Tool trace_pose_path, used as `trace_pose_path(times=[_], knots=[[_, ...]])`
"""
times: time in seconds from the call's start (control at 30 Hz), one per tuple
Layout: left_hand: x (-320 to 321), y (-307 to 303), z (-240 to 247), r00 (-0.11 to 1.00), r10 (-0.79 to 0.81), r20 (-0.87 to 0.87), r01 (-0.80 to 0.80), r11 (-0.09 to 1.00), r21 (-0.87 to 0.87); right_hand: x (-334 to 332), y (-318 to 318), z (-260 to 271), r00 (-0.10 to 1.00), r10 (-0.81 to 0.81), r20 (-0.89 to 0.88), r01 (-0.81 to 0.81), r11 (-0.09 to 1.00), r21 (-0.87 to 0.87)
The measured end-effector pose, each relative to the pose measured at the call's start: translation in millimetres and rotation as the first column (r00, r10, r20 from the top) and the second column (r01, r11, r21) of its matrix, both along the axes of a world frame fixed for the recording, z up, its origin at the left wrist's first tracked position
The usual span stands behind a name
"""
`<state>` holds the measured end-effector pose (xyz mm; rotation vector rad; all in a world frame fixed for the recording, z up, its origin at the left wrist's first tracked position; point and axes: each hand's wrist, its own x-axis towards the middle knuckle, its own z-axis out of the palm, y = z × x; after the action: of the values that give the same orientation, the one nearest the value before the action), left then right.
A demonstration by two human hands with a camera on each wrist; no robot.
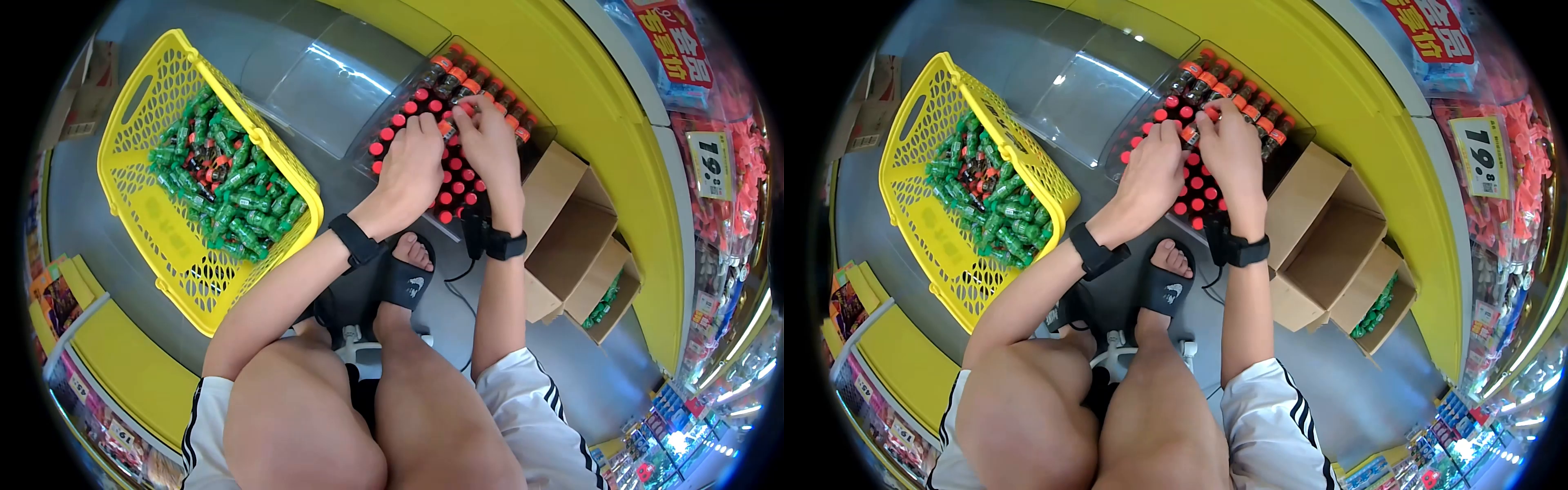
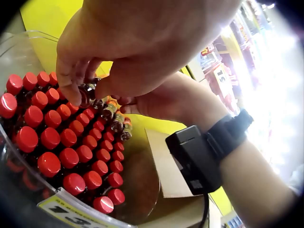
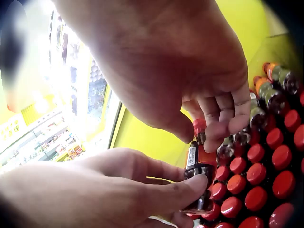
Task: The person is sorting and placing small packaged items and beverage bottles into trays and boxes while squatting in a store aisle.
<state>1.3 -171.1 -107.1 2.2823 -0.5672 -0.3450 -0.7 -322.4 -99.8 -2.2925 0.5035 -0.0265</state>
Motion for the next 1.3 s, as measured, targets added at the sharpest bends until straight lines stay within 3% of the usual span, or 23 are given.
trace_pose_path(times=[0.07, 0.17, 0.37, 0.7, 0.77, 0.9, 0.97, 1.03, 1.2, 1.3], knots=[[2.4, 4.7, 1.4, 0.999, 0.021, -0.027, -0.020, 0.998, 0.063, 4.9, 10.9, -9.3, 1.000, 0.023, 0.013, -0.023, 1.000, -0.013], [3.9, 7.9, 0.4, 0.983, 0.051, 0.176, -0.095, 0.962, 0.254, 14.3, 21.3, -20.7, 0.998, 0.057, -0.012, -0.056, 0.996, 0.063], [10.5, 2.6, -9.5, 0.969, -0.007, 0.247, -0.108, 0.887, 0.449, 23.5, 30.2, -30.0, 0.999, 0.039, 0.011, -0.040, 0.992, 0.121], [2.6, 2.5, -12.7, 0.947, 0.032, 0.319, -0.162, 0.906, 0.390, 28.6, 32.9, -35.4, 0.999, -0.007, 0.040, -0.001, 0.980, 0.198], [1.1, 2.9, -9.9, 0.897, -0.062, 0.438, -0.192, 0.837, 0.513, 30.1, 33.3, -36.4, 0.999, -0.004, 0.050, -0.005, 0.984, 0.177], [-1.5, 7.3, -16.7, 0.908, -0.109, 0.405, -0.149, 0.819, 0.554, 32.3, 33.6, -34.6, 0.996, 0.019, 0.085, -0.032, 0.987, 0.157], [-3.6, 10.1, -14.9, 0.932, -0.103, 0.347, -0.109, 0.834, 0.541, 31.4, 35.3, -24.7, 0.998, -0.051, 0.020, 0.043, 0.952, 0.302], [-4.5, 11.8, -15.3, 0.920, -0.155, 0.361, -0.100, 0.797, 0.596, 31.6, 36.4, -24.9, 0.999, -0.033, 0.033, 0.023, 0.958, 0.288], [-8.0, 10.2, -15.0, 0.902, -0.205, 0.381, -0.105, 0.750, 0.653, 34.8, 33.8, -40.8, 0.994, -0.107, 0.008, 0.088, 0.854, 0.513], [-6.8, 10.6, -19.2, 0.874, -0.271, 0.403, -0.090, 0.725, 0.683, 35.0, 34.0, -43.5, 0.993, -0.115, 0.009, 0.094, 0.856, 0.509]])
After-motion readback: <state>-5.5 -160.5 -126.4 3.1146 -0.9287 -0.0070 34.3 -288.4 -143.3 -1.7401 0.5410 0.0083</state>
